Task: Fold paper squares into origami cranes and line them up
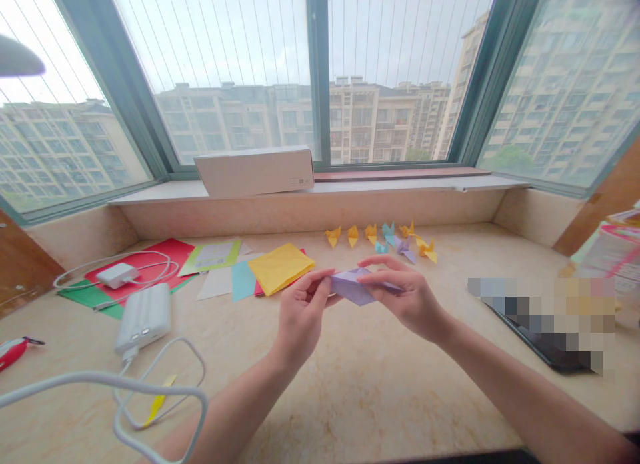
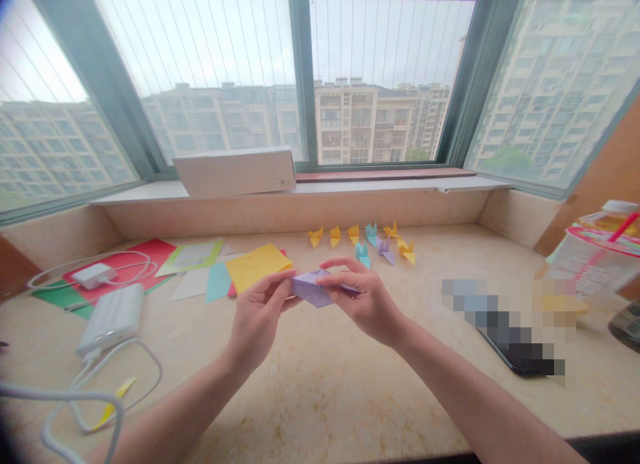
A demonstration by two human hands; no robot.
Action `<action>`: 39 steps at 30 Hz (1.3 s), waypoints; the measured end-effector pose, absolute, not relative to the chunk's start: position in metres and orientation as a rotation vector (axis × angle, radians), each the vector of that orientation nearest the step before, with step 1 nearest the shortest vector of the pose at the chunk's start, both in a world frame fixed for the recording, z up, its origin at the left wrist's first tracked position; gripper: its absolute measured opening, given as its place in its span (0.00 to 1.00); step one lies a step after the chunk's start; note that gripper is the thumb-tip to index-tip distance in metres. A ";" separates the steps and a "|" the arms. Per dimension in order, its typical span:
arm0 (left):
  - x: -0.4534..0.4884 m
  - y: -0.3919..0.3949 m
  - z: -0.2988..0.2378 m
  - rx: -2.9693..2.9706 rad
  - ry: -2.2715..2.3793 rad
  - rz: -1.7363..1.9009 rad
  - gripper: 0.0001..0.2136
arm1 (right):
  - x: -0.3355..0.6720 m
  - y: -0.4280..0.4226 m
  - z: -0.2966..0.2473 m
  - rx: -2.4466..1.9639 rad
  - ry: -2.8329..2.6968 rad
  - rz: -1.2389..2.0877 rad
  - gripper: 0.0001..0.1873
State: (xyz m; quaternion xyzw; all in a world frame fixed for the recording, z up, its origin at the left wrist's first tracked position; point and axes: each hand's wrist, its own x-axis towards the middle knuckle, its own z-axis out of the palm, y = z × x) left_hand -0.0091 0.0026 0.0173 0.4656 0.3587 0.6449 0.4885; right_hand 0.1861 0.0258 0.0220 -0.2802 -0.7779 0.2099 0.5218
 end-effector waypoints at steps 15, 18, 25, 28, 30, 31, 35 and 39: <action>-0.012 0.003 0.015 1.167 0.835 1.441 0.15 | 0.194 0.029 0.023 -0.536 -1.935 0.591 0.09; -0.011 0.002 0.016 1.177 0.847 1.464 0.14 | 0.195 0.028 0.024 -0.589 -1.930 0.642 0.08; -0.008 -0.001 0.018 1.274 0.874 1.492 0.13 | 0.196 0.031 0.027 -0.581 -1.953 0.516 0.06; -0.011 -0.001 0.019 1.346 0.917 1.450 0.15 | 0.196 0.033 0.025 -0.459 -1.990 0.484 0.06; -0.012 -0.001 0.019 1.395 0.943 1.366 0.16 | 0.196 0.034 0.022 -0.412 -2.028 0.498 0.07; -0.013 0.000 0.018 1.414 0.957 1.326 0.17 | 0.196 0.034 0.020 -0.408 -2.049 0.499 0.07; -0.014 0.004 0.011 1.486 1.012 1.318 0.14 | 0.196 0.033 0.017 -0.556 -2.070 0.463 0.15; -0.018 0.006 0.004 1.771 1.095 1.404 0.10 | 0.192 0.028 0.021 -0.763 -2.001 0.704 0.22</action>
